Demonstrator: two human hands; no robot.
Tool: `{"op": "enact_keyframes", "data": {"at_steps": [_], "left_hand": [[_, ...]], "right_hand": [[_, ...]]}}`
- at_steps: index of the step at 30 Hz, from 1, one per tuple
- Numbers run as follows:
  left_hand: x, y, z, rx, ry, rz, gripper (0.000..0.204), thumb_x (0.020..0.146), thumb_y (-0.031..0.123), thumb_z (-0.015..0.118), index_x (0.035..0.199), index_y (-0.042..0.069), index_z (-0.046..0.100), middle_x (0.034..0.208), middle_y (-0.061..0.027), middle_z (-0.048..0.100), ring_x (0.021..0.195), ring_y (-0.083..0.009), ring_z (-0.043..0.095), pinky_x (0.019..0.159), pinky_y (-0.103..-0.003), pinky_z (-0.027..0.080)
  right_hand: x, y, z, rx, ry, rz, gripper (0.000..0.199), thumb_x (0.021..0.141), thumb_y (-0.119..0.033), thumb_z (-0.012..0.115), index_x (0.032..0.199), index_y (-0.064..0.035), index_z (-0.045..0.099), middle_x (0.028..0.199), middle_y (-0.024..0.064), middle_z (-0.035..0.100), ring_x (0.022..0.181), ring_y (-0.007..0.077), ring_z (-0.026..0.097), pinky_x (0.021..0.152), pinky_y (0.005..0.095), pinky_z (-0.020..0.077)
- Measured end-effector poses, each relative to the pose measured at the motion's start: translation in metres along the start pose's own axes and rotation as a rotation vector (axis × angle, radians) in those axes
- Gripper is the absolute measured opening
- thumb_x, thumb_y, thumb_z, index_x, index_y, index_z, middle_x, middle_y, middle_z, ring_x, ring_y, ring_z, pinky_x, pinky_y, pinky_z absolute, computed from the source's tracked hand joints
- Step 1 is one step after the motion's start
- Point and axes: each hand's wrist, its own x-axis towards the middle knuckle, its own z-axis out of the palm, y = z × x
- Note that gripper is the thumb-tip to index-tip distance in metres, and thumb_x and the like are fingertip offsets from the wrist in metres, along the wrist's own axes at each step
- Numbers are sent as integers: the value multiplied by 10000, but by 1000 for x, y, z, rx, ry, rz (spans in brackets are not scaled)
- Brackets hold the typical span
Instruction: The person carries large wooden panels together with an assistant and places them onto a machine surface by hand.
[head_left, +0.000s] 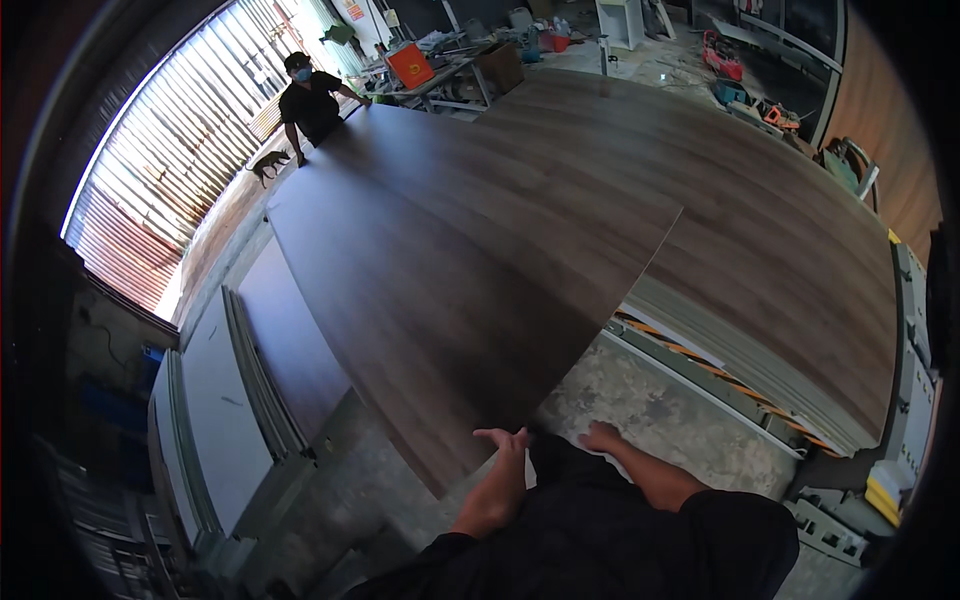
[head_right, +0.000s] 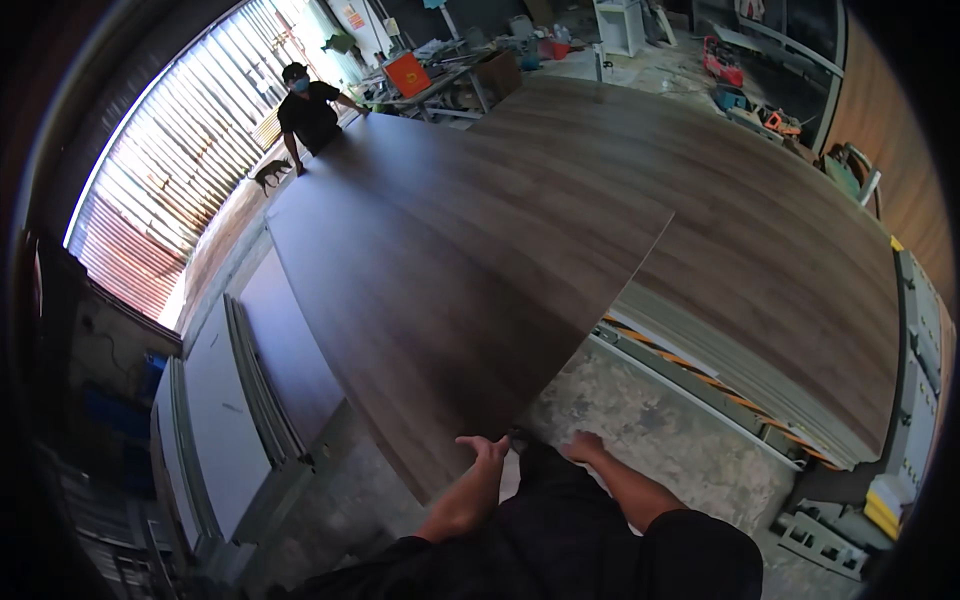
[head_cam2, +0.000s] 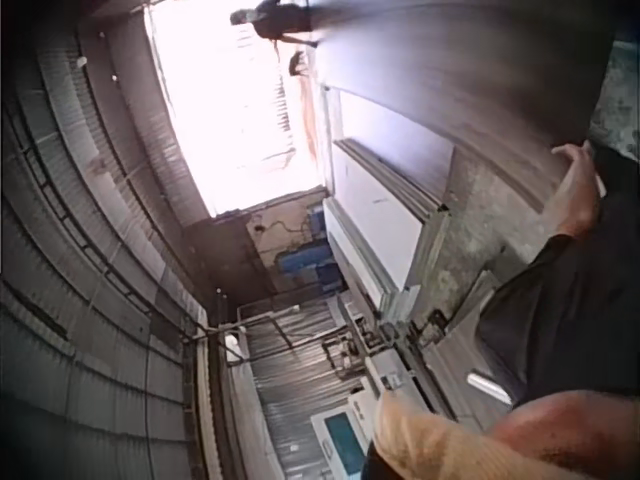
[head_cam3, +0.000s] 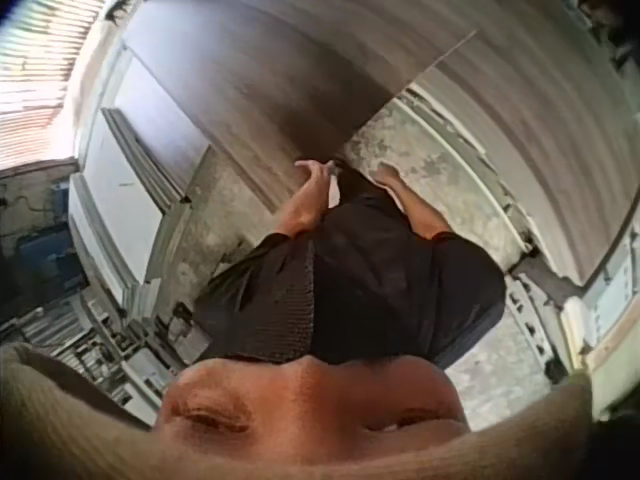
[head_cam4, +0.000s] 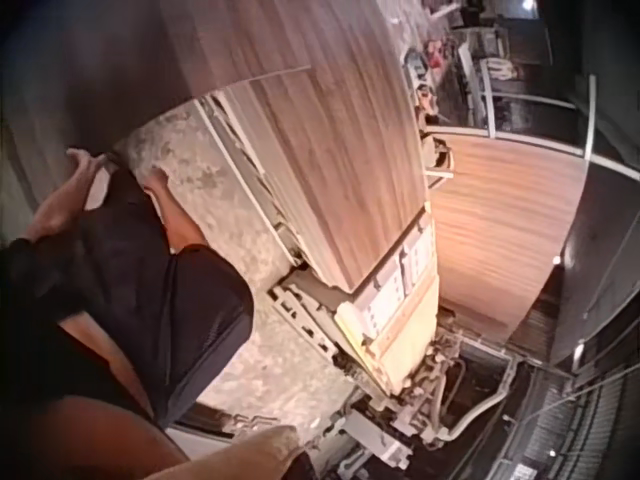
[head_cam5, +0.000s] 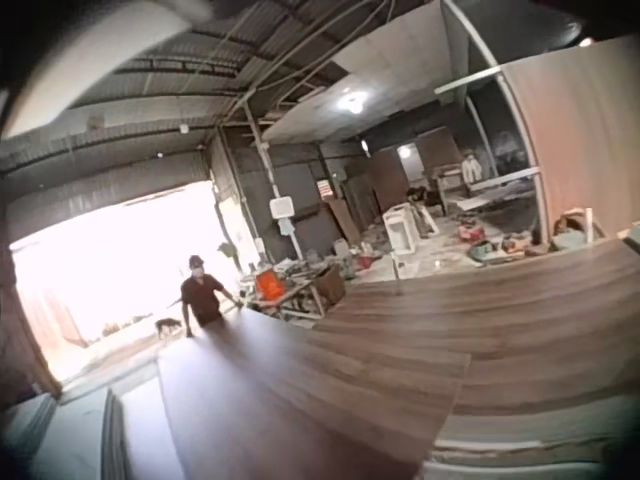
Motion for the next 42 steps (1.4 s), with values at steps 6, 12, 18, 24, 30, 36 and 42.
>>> {"op": "enact_keyframes", "data": {"at_steps": [6,12,18,24,30,36,42], "left_hand": [[-87,-225,-2,-649,133,46,994,830,838,408,1487,93,373,1532,-62,411,1404,-289,360,1122,-436,357],[-175,-399,-57,-908,216,80,931,861,774,432,1511,116,331,1525,-60,413,1371,-278,400,1138,-417,327],[-241,-570,-122,-832,100,75,891,868,717,482,1514,129,307,1518,-69,414,1345,-302,429,1140,-434,325],[-341,-724,-150,-907,-178,-141,862,875,661,533,1517,143,283,1512,-78,414,1320,-325,458,1142,-452,322],[-441,-853,-158,-1192,-1347,-1606,844,882,604,583,1519,156,259,1506,-86,415,1294,-349,487,1144,-469,319],[-546,-924,-135,373,-561,-524,658,952,495,593,1347,-15,465,1351,-179,506,1139,-289,564,978,-410,459],[-539,-907,-225,1178,2,1028,841,915,601,609,1389,-67,419,1336,-237,517,1193,-293,516,1039,-436,400]], "right_hand": [[-100,82,52,-469,-94,-559,944,797,-807,505,1247,15,623,1230,233,639,1142,396,611,948,561,447],[-174,181,12,-3,-502,-528,872,818,-746,526,1224,20,623,1212,220,644,1115,374,620,934,540,460],[-256,332,10,653,-746,-316,800,839,-684,548,1201,25,624,1193,207,649,1087,353,629,919,518,473],[-356,477,17,1222,-811,49,729,860,-622,569,1178,31,625,1175,193,653,1059,332,638,904,497,486],[-424,622,31,1587,-472,344,658,881,-561,591,1154,36,626,1157,180,658,1031,310,647,890,476,499],[-477,778,15,1641,134,552,588,901,-499,613,1131,41,627,1139,167,663,1004,289,656,875,454,512],[-554,873,-85,807,649,591,631,892,-482,635,1152,92,595,1126,233,659,1043,371,644,912,459,501]]}}
